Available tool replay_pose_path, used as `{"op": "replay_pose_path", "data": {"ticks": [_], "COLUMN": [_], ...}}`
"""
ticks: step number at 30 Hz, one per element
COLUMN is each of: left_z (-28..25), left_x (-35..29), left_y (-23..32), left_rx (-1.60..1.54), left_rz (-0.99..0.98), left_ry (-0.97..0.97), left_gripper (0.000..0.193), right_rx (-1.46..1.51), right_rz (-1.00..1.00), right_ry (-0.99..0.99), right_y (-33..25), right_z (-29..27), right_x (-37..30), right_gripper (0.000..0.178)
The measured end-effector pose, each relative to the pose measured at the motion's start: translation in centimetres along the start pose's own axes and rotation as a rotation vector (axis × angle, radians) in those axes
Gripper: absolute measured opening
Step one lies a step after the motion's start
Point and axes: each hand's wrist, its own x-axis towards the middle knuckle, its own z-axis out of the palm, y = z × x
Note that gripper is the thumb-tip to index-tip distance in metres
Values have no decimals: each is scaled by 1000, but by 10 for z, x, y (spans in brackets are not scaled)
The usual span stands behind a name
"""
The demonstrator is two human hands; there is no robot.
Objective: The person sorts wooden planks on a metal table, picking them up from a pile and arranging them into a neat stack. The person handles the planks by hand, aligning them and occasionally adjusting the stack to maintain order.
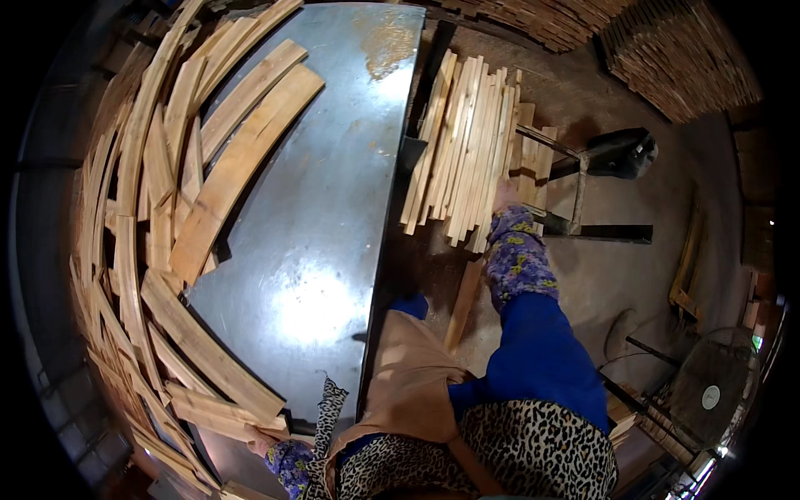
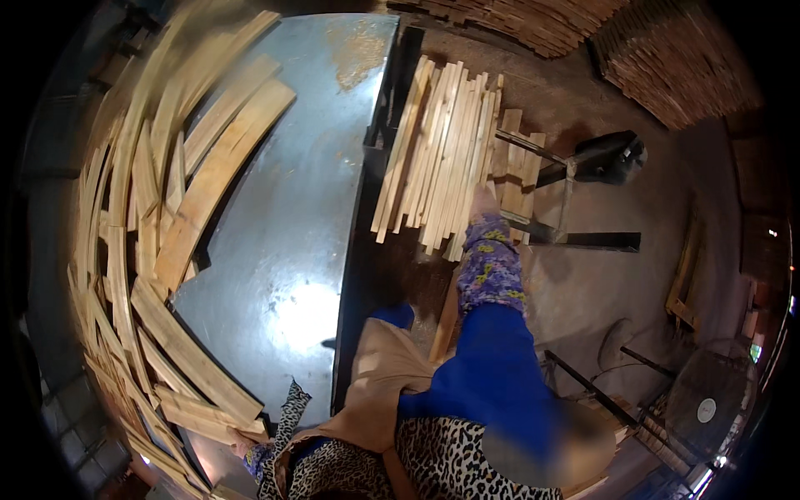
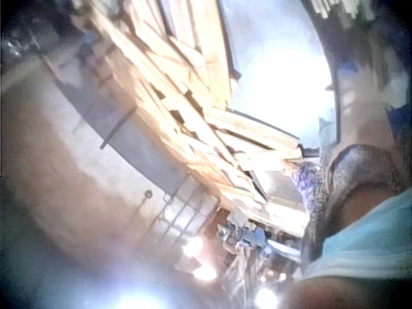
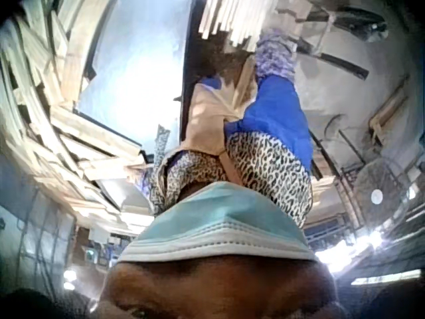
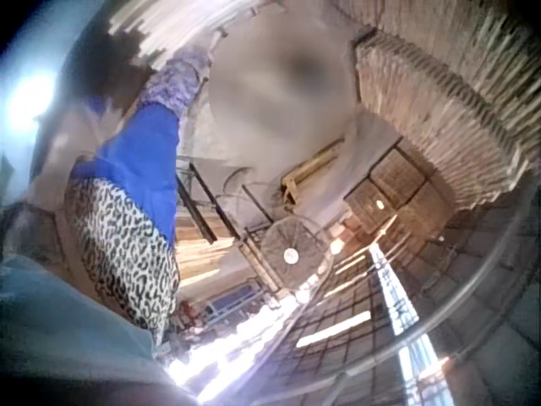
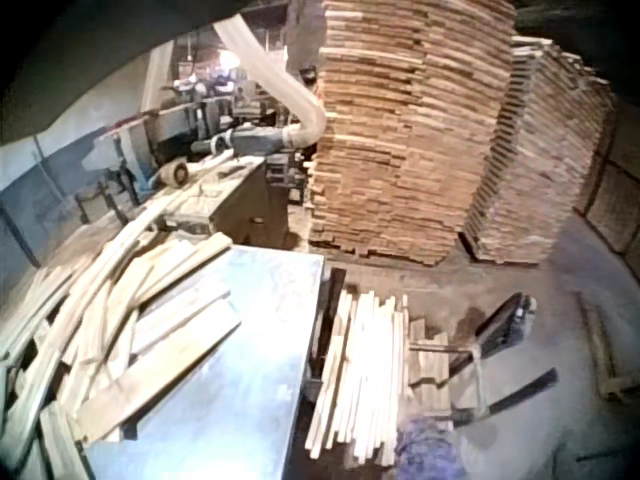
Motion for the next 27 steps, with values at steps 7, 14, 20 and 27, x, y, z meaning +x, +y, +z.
{"op": "replay_pose_path", "data": {"ticks": [7,14,20,27], "left_z": [-38,-116,-268,-316], "left_x": [25,-15,109,139], "left_y": [-40,-11,-227,-265], "left_rx": [-279,-3,776,721], "left_rz": [114,191,463,281], "left_ry": [-489,33,543,240], "left_gripper": [67,54,20,79], "right_rx": [-347,-436,-860,-672], "right_rz": [-312,-799,-1265,-2012], "right_ry": [-25,-559,-1109,-644], "right_y": [-41,-109,-236,-421], "right_z": [-93,-70,24,189], "right_x": [-76,-259,-555,-849], "right_gripper": [62,59,56,71]}}
